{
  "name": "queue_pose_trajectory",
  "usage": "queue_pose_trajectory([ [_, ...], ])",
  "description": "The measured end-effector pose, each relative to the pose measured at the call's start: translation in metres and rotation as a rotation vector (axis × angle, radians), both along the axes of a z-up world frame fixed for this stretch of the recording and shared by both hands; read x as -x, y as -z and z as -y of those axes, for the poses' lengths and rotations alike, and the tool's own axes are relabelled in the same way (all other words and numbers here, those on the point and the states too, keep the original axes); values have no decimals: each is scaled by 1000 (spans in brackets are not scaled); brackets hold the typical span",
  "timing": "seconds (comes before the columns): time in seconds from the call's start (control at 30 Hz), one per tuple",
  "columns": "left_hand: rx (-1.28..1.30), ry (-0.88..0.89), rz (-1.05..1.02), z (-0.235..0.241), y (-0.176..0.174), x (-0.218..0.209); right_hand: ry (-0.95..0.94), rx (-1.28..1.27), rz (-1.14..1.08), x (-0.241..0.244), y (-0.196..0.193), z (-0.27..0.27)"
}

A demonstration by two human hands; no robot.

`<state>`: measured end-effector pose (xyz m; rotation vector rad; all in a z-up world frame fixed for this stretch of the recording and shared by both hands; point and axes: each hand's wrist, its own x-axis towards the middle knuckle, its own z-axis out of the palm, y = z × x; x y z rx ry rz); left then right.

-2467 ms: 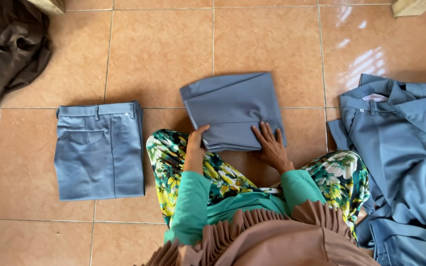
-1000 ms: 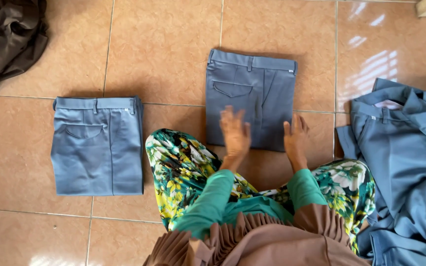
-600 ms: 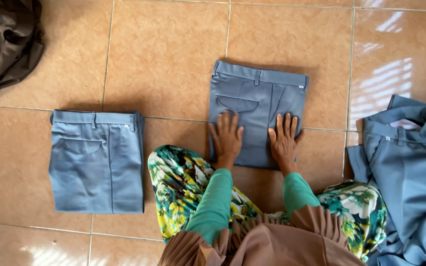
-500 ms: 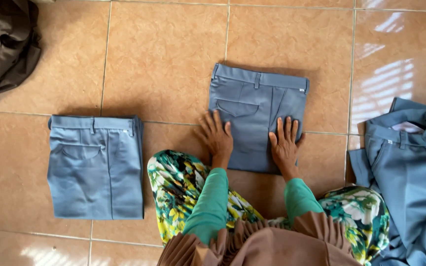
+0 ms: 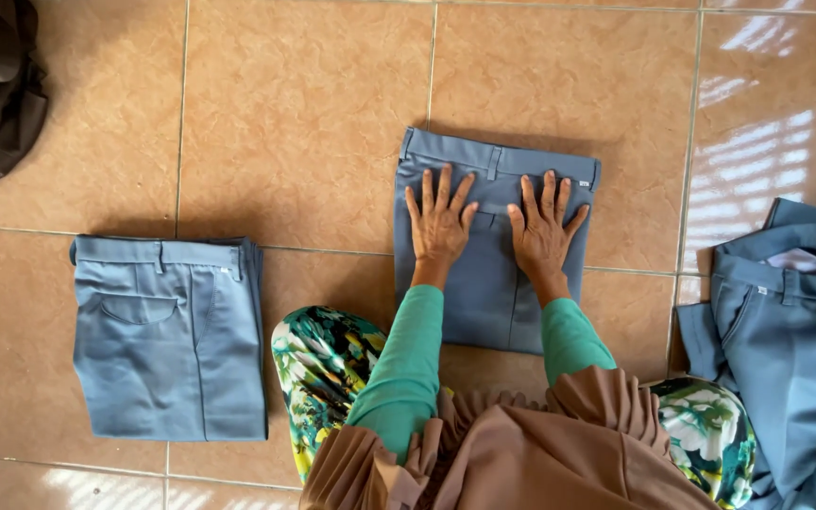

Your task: The person sits on a tiled floor and folds multiple pairs of gray trousers by hand. Each pair is laid flat, legs aligned, then folded in half and again into a compact rectangle before being stacked.

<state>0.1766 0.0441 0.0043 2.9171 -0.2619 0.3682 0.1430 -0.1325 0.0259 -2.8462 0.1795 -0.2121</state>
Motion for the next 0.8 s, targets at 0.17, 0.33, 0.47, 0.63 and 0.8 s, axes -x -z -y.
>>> queue_pose_trajectory([
  [0.17,82,-197,6,-13,2,4,-2,-40,-98,-1,-3,8],
  [0.33,367,-520,-253,-45,-21,32,-21,-146,386,4,37,65],
  [0.47,494,-639,-606,-53,-6,40,245,-276,194,31,54,108],
  [0.63,625,-720,-857,-38,-13,32,376,-540,-190,39,22,100],
  [0.8,540,-730,-849,-23,73,20,402,-552,-331,28,50,100],
])
